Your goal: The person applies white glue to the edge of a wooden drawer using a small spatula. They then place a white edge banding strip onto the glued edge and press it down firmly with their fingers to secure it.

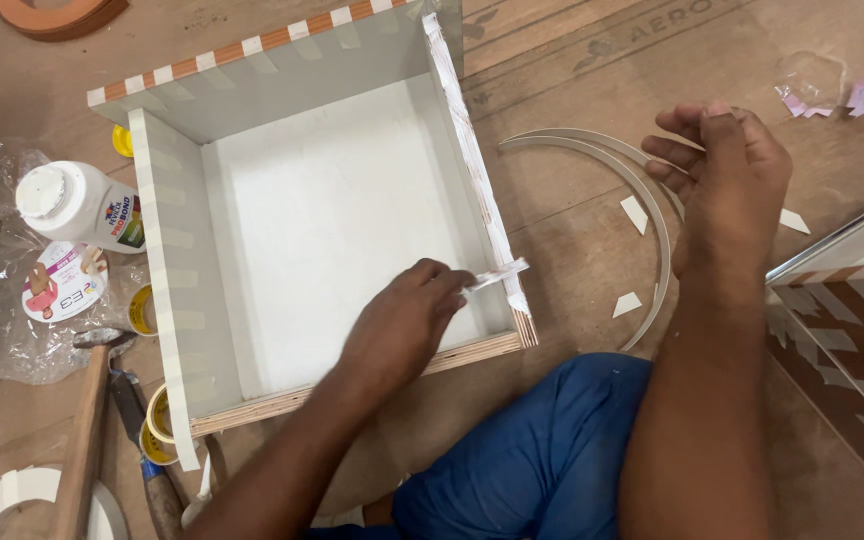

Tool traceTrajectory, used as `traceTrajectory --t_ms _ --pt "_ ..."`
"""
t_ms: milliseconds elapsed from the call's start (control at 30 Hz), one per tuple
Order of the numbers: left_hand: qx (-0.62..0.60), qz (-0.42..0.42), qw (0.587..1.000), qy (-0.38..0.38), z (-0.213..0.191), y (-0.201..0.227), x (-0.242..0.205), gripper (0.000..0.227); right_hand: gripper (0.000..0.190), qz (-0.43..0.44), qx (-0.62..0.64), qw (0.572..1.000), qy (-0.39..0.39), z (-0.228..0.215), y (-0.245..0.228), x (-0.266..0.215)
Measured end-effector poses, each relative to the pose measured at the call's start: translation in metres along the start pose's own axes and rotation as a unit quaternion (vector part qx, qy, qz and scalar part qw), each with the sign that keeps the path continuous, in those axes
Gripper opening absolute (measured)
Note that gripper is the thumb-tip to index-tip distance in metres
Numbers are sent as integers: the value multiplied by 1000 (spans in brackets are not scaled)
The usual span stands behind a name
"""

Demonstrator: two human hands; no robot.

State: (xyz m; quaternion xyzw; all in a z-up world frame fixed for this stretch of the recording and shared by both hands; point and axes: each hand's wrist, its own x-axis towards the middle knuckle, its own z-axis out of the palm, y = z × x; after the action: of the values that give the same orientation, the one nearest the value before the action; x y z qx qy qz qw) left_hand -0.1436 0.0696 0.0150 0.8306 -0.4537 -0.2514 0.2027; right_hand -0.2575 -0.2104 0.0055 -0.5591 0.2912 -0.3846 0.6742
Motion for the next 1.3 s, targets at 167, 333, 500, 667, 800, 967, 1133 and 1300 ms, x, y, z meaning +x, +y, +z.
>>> traceTrajectory --t_ms 167,333,500,667,800,967,1133,1300 --pt "-19 21 998 -51 15 -6 -19 29 25 0 12 1000 -18 5 7 3" --pt "-16 77 997 -25 19 -7 -34 31 26 1 2 1000 -12 5 9 10" --pt "11 79 997 -15 14 -13 -27 31 25 -1 4 1000 -20 8 12 10" --pt "34 166 985 -28 13 -11 -34 29 25 -2 -2 1000 -18 5 14 11" --pt "25 93 994 -45 6 -11 -25 30 25 -5 5 1000 -24 9 16 11" --pt "38 180 982 -52 9 -9 -26 27 26 0 -4 1000 -22 9 19 13" --pt "13 116 993 21 -1 -14 -9 27 26 -7 11 999 -33 8 24 16" --pt "80 128 986 67 -9 -19 8 27 25 5 18 999 -30 11 26 19"
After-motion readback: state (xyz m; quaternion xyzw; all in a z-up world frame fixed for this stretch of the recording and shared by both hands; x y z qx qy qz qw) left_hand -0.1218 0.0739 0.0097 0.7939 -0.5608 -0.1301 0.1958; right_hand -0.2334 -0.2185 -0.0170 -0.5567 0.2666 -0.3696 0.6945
